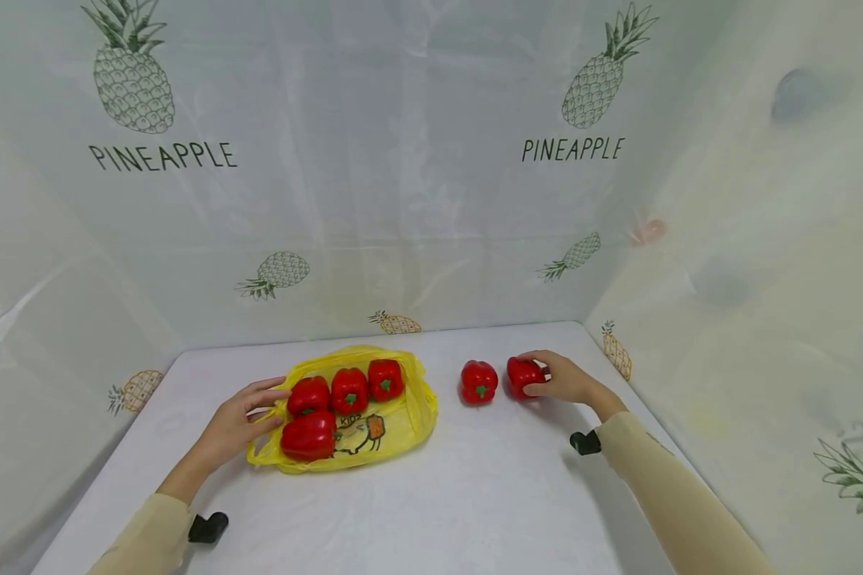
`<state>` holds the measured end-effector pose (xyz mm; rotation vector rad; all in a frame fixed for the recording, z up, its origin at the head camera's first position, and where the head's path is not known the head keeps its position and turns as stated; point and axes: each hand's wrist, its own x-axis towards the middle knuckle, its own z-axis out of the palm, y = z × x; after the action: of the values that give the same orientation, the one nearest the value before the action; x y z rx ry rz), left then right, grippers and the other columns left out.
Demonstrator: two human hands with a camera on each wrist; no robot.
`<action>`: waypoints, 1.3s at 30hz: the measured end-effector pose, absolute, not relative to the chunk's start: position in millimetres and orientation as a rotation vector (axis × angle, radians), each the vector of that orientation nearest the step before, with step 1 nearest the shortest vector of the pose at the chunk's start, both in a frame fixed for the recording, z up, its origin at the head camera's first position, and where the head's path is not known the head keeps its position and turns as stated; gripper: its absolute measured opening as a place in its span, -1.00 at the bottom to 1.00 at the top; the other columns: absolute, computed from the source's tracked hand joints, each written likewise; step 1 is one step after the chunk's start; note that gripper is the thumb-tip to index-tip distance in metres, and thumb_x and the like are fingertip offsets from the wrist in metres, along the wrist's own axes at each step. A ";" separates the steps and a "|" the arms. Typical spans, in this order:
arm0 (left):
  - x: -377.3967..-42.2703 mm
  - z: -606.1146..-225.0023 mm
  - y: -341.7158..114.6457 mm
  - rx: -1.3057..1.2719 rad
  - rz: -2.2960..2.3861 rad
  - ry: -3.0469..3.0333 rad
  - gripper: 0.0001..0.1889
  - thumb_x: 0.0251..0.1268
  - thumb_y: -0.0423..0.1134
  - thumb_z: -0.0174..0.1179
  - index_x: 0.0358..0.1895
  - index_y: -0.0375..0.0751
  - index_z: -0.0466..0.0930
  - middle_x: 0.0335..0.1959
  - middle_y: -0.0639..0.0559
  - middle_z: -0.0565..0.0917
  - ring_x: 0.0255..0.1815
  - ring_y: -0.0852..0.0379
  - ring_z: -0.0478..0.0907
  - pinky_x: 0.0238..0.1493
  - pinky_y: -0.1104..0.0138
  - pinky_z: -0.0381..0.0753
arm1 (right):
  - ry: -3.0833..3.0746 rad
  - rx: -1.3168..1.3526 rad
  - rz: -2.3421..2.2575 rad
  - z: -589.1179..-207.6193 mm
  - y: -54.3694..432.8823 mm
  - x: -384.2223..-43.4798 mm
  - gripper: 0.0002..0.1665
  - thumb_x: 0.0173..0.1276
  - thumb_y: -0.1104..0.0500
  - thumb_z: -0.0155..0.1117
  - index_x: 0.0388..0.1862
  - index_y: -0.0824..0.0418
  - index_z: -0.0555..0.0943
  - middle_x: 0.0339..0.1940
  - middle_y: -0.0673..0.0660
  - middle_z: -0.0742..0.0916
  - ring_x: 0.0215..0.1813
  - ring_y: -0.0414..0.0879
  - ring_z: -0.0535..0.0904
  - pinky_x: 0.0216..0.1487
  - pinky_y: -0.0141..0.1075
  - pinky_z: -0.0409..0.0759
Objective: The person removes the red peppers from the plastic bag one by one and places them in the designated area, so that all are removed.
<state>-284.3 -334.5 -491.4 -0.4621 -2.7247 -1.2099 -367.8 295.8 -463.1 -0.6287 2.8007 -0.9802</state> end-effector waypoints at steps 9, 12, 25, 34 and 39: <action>-285.3 -492.0 -334.4 -0.464 -1.275 -2.711 -0.57 0.41 -0.22 0.44 0.32 0.00 0.70 0.59 -0.02 0.40 0.29 -0.10 0.59 0.29 0.37 0.66 | 2.814 -0.616 -0.995 -460.5 299.5 -367.9 -0.28 0.45 0.08 0.47 0.52 0.18 0.48 0.47 0.35 0.52 0.40 0.41 0.46 0.24 0.21 0.71; -284.5 -492.5 -334.1 -0.461 -1.278 -2.710 -0.57 0.41 -0.21 0.44 0.32 0.01 0.70 0.59 -0.02 0.40 0.29 -0.10 0.59 0.26 0.49 0.63 | 2.841 -0.594 -0.997 -458.8 299.8 -367.9 -0.26 0.44 0.03 0.48 0.53 0.16 0.48 0.49 0.34 0.51 0.46 0.45 0.39 0.28 0.31 0.65; -284.0 -492.7 -334.4 -0.458 -1.186 -2.726 -0.57 0.41 -0.24 0.43 0.31 -0.02 0.70 0.58 -0.06 0.41 0.28 -0.14 0.61 0.31 0.12 0.66 | 2.987 -0.814 -1.012 -440.3 274.6 -371.0 -0.28 0.39 0.06 0.54 0.48 0.13 0.54 0.55 0.31 0.49 0.55 0.32 0.34 0.42 0.43 0.47; -285.0 -493.6 -334.2 -0.462 -1.211 -2.725 -0.57 0.41 -0.21 0.43 0.31 -0.01 0.70 0.58 -0.06 0.41 0.29 -0.13 0.60 0.31 0.21 0.65 | 2.968 -0.949 -0.999 -425.1 243.7 -366.2 -0.27 0.39 0.09 0.55 0.49 0.10 0.54 0.60 0.24 0.46 0.59 0.26 0.33 0.46 0.38 0.46; -286.7 -494.3 -334.8 -0.462 -1.236 -2.719 -0.57 0.41 -0.22 0.43 0.31 -0.01 0.71 0.59 -0.04 0.40 0.29 -0.11 0.59 0.30 0.29 0.65 | 2.934 -0.953 -1.012 -417.5 228.1 -360.1 -0.23 0.36 0.05 0.56 0.51 0.06 0.52 0.63 0.26 0.42 0.62 0.27 0.29 0.43 0.42 0.47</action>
<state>-286.7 -334.8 -494.3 -0.4619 -2.7192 -1.2362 -360.1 228.1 -417.5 -0.9534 2.9340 -1.0124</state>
